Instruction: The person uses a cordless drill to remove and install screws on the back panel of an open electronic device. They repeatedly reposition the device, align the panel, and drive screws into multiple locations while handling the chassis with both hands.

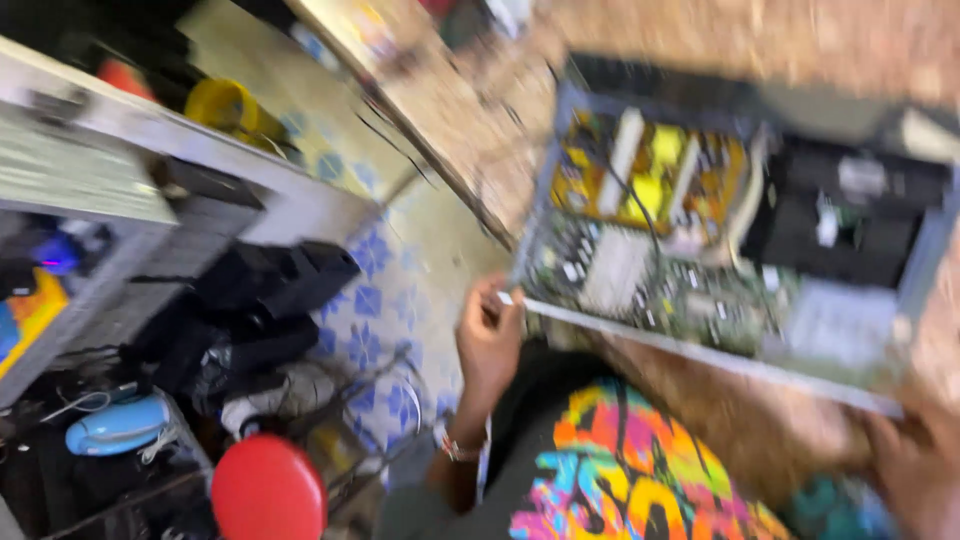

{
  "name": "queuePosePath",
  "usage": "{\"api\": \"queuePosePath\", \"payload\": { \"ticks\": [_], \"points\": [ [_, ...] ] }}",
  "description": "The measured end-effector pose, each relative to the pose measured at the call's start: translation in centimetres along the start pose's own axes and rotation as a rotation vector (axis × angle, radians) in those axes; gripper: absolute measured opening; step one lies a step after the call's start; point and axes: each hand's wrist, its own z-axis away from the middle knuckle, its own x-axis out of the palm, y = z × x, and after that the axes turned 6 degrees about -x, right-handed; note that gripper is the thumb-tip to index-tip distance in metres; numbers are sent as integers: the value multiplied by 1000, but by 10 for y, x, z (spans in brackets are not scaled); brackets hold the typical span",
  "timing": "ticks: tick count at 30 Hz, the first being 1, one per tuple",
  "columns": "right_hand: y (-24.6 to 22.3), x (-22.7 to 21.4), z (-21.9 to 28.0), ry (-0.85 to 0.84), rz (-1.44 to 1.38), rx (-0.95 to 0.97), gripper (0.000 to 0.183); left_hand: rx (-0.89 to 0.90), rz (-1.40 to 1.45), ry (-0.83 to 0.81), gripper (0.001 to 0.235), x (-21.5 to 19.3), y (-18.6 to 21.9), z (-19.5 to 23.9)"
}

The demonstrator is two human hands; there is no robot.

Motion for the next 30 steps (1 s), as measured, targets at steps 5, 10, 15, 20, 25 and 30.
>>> {"api": "queuePosePath", "payload": {
  "ticks": [5,10,15,20,25,30],
  "points": [
    [-129,-47,28,3,-30,-17,16,88,-110,-64,41,-5,-2,5],
    [-170,-57,18,-4,62,-301,22,271,-310,-117,57,-10,-3,1],
    [-118,-34,26,165,441,-402,18,138,30,-151,87,-3,-1,2],
    [-103,-31,28,182,529,-443,18,-189,306,-346,54,-4,-37,-10],
    [-133,-46,25,44,533,-352,13,-275,562,-479,36,-7,-32,-13],
    [-139,-44,28,30,-182,-23,28,-254,775,-590,40,-5,-47,-16]
  ]
}}
